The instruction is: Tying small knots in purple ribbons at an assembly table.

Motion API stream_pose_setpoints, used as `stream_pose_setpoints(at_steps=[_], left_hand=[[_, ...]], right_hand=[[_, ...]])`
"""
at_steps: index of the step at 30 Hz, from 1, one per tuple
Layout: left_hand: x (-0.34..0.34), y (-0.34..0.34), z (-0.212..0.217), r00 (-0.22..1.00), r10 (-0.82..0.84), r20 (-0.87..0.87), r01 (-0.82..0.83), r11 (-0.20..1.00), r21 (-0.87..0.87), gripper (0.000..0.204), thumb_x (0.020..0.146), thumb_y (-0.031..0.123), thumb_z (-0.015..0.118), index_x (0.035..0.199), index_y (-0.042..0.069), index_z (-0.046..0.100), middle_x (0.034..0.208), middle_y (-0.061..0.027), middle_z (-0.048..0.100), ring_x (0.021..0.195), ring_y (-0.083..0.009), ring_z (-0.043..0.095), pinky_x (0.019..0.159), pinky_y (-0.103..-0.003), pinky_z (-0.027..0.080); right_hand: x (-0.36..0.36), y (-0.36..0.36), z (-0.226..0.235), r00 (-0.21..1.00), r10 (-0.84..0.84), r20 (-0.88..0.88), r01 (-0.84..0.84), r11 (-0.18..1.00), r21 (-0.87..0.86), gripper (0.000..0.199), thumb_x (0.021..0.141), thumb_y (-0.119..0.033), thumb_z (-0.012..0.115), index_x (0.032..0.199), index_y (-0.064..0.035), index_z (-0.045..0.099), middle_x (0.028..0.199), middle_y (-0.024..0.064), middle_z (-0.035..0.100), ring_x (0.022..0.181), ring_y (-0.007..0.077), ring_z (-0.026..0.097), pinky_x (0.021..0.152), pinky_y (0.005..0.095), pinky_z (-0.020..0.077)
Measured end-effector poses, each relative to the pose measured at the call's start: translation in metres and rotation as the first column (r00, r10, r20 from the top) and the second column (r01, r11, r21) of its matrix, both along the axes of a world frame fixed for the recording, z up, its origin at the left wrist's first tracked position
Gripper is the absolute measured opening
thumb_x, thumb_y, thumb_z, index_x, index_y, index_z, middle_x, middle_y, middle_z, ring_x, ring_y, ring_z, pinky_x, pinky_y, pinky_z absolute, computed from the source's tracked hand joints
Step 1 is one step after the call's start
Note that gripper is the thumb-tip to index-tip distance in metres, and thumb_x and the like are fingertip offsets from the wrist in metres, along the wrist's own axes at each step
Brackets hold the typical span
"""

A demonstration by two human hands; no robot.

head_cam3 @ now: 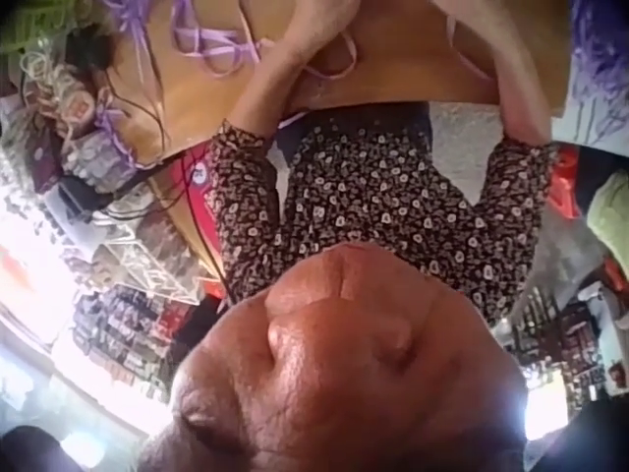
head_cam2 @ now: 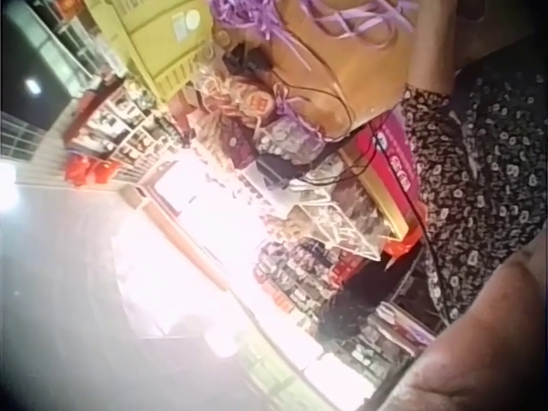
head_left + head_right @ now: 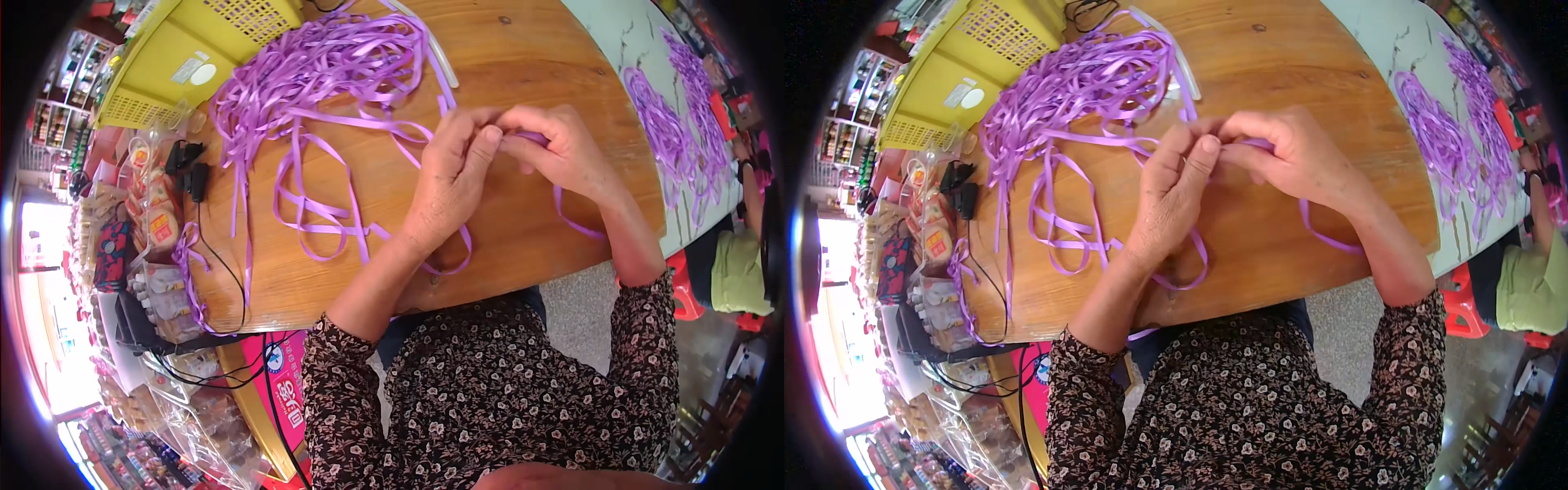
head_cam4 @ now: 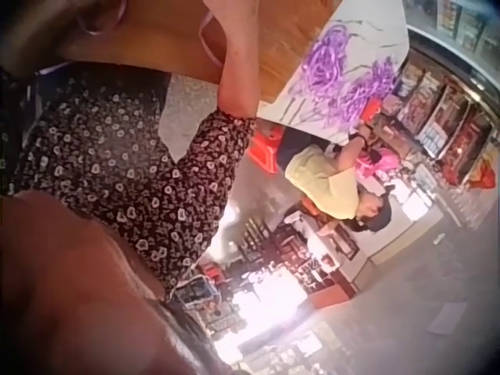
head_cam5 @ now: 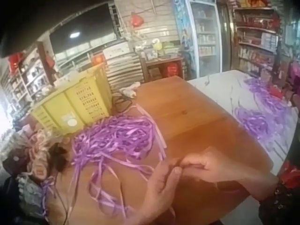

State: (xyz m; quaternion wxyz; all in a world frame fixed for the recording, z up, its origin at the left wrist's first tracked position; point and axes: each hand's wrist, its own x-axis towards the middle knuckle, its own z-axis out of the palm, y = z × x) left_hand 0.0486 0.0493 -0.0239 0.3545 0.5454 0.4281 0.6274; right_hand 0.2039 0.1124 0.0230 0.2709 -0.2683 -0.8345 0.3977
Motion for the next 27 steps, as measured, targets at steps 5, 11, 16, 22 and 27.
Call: stream_pose_setpoints(at_steps=[5, 11, 16, 22, 27], left_hand=[[-0.04, -0.009, 0.006, 0.935, 0.204, -0.29, -0.239, 0.967, -0.092, 0.012, 0.089, 0.013, 0.062, 0.09, 0.001, 0.064, 0.08, 0.0029, 0.055, 0.076, -0.0057, 0.049, 0.067, -0.022, 0.04], [-0.069, -0.003, 0.028, 0.3, 0.647, -0.701, -0.532, 0.723, 0.44, 0.013, 0.074, 0.002, 0.065, 0.087, 0.004, 0.064, 0.084, -0.0099, 0.058, 0.081, -0.0291, 0.055, 0.074, -0.042, 0.043], [-0.021, -0.004, 0.008, 0.765, 0.414, -0.493, -0.325, 0.909, 0.26, 0.028, 0.083, 0.006, 0.062, 0.11, 0.0, 0.058, 0.106, -0.0137, 0.056, 0.092, -0.0212, 0.056, 0.084, -0.031, 0.044], [-0.012, -0.011, 0.014, 0.935, -0.156, 0.319, 0.26, 0.913, -0.314, 0.025, 0.094, 0.021, 0.054, 0.105, 0.001, 0.062, 0.087, 0.0018, 0.058, 0.081, -0.0054, 0.05, 0.072, -0.019, 0.041], [-0.015, -0.016, 0.024, 0.953, -0.198, 0.228, 0.281, 0.86, -0.426, 0.024, 0.092, 0.025, 0.059, 0.096, 0.003, 0.068, 0.08, 0.0057, 0.059, 0.074, -0.0016, 0.046, 0.067, -0.018, 0.037]], right_hand=[[0.011, 0.013, 0.001, 0.995, -0.094, 0.008, 0.095, 0.99, -0.105, 0.005, 0.087, -0.005, 0.059, 0.087, -0.0007, 0.06, 0.062, -0.0015, 0.053, 0.053, 0.0048, 0.051, 0.048, 0.0202, 0.0391], [0.019, 0.027, -0.01, 0.988, -0.137, -0.065, 0.141, 0.987, 0.073, 0.004, 0.086, -0.001, 0.058, 0.087, 0.0013, 0.06, 0.07, 0.0008, 0.055, 0.063, 0.0073, 0.053, 0.053, 0.0233, 0.0409], [-0.004, 0.009, -0.014, 0.996, 0.005, 0.091, -0.043, 0.907, 0.419, 0.009, 0.079, -0.001, 0.065, 0.087, 0.0011, 0.061, 0.075, 0.0073, 0.057, 0.065, 0.0183, 0.056, 0.055, 0.0293, 0.0423], [-0.006, -0.006, -0.008, 0.991, 0.104, -0.09, -0.01, 0.702, 0.712, 0.016, 0.072, 0.0, 0.07, 0.086, -0.0013, 0.063, 0.073, 0.0083, 0.057, 0.064, 0.0234, 0.056, 0.055, 0.0329, 0.0434], [0.002, 0.007, -0.01, 0.998, -0.028, -0.05, 0.055, 0.722, 0.69, 0.018, 0.072, 0.002, 0.069, 0.088, -0.0008, 0.063, 0.074, 0.0084, 0.057, 0.065, 0.0233, 0.056, 0.057, 0.031, 0.0441]])
